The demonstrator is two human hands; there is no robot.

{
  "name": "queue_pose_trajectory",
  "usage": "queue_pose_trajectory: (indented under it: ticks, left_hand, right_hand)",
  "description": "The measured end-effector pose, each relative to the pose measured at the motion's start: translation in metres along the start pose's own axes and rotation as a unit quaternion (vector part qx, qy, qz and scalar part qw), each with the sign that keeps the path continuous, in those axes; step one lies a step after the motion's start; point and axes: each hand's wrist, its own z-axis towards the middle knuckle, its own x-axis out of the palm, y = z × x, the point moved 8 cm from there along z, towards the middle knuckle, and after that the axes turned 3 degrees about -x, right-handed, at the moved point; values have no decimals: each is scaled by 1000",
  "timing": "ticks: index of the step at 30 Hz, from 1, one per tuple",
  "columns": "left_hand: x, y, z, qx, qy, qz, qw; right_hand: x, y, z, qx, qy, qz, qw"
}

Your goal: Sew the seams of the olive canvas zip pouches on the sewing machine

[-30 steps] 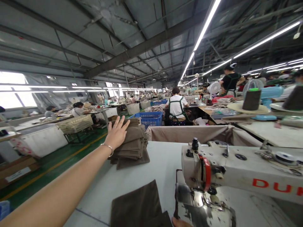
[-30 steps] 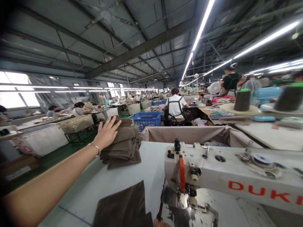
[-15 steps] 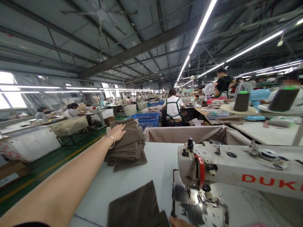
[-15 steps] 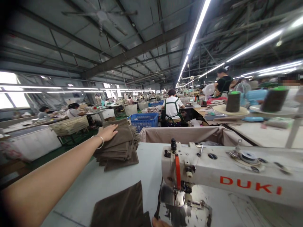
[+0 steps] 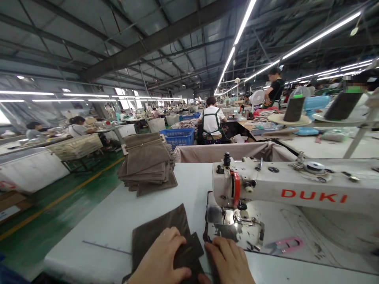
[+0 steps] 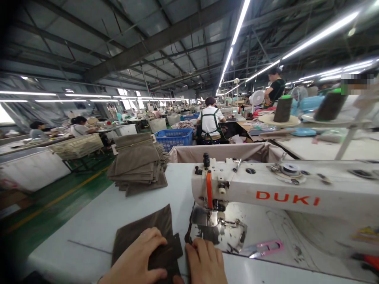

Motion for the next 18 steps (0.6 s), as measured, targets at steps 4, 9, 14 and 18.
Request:
queue_pose_trajectory:
  ticks: [4,9,14,18]
  left_hand:
    - [22,-12,-4,-8,-15,25,1000]
    - [9,-15,2,-13,-34,-23,999]
    - [6,-17,4,-42,-33,-113,992]
    - [6,-24,5,-56,-3,-156,986]
  right_hand:
    - [-8,5,0,49,36,82,995]
    - [-14,9,-3,64,62,143,986]
    - [-15,13,-1,90,88,155,980]
    - [-26,13,0,95,85,163,978]
